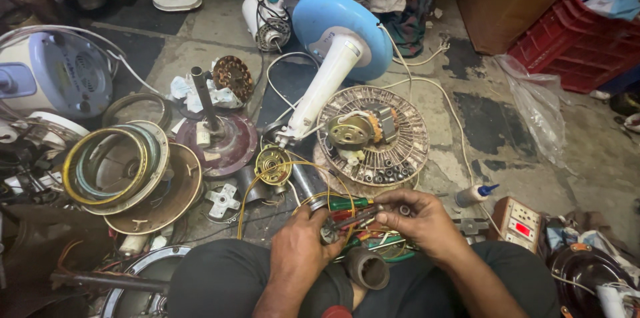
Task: The person sits on the floor of a repair workshop surrounded by disassembled pedestal fan parts. They pick up small steel balls and a metal shaft, insert the balls into a motor housing cup, and repeatedly tap and press the shaft assembly with a socket-like tool to seat the bearings, working the parts by hand throughout.
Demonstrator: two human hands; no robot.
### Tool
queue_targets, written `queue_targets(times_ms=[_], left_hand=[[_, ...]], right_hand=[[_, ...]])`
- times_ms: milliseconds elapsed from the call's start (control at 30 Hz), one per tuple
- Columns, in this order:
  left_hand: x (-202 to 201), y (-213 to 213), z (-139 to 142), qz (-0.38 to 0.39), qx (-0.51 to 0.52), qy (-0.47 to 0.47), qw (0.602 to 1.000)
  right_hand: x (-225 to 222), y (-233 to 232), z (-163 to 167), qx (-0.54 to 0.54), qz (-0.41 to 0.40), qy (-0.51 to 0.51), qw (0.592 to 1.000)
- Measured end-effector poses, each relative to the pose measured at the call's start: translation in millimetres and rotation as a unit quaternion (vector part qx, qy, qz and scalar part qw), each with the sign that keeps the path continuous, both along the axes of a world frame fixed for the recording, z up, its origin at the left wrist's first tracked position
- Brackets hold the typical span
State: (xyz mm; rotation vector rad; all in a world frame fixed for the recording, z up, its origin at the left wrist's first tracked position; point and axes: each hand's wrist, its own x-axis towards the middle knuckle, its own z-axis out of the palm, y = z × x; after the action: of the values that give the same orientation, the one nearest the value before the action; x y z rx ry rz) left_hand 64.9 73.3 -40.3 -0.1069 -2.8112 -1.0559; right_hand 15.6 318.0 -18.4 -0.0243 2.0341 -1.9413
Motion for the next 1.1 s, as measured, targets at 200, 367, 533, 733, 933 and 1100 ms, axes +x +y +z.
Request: queue_targets(times_ms=[200,367,533,733,933,1100], left_hand=[[1,2,1,-0.003,0.004,0.032,0.999],[2,2,6,0.008,0.028,-0.003,1.0],[3,1,7,0.016,0.063,0.02,0.998],[5,1,6,-0.017,0.083,0.017,0.996],[8,2,5,-0.02,0.081,0.053,0.995],[3,1,5,0.013,0.106,0.052,0.993]], right_hand=[[2,-11,-13,0.076,0.045,0.029,0.996],[6,-23,-29,0.094,0.022,0.109,0.989],[9,-29,-29,0.055,0.001,0.101,0.993],[17,-38,-18,0.112,0.076,0.2,0.97],[27,-57,-38,0.042,0.022,0.084,0.995],[27,-49,-37,0.09,0.046,0.178,0.979]])
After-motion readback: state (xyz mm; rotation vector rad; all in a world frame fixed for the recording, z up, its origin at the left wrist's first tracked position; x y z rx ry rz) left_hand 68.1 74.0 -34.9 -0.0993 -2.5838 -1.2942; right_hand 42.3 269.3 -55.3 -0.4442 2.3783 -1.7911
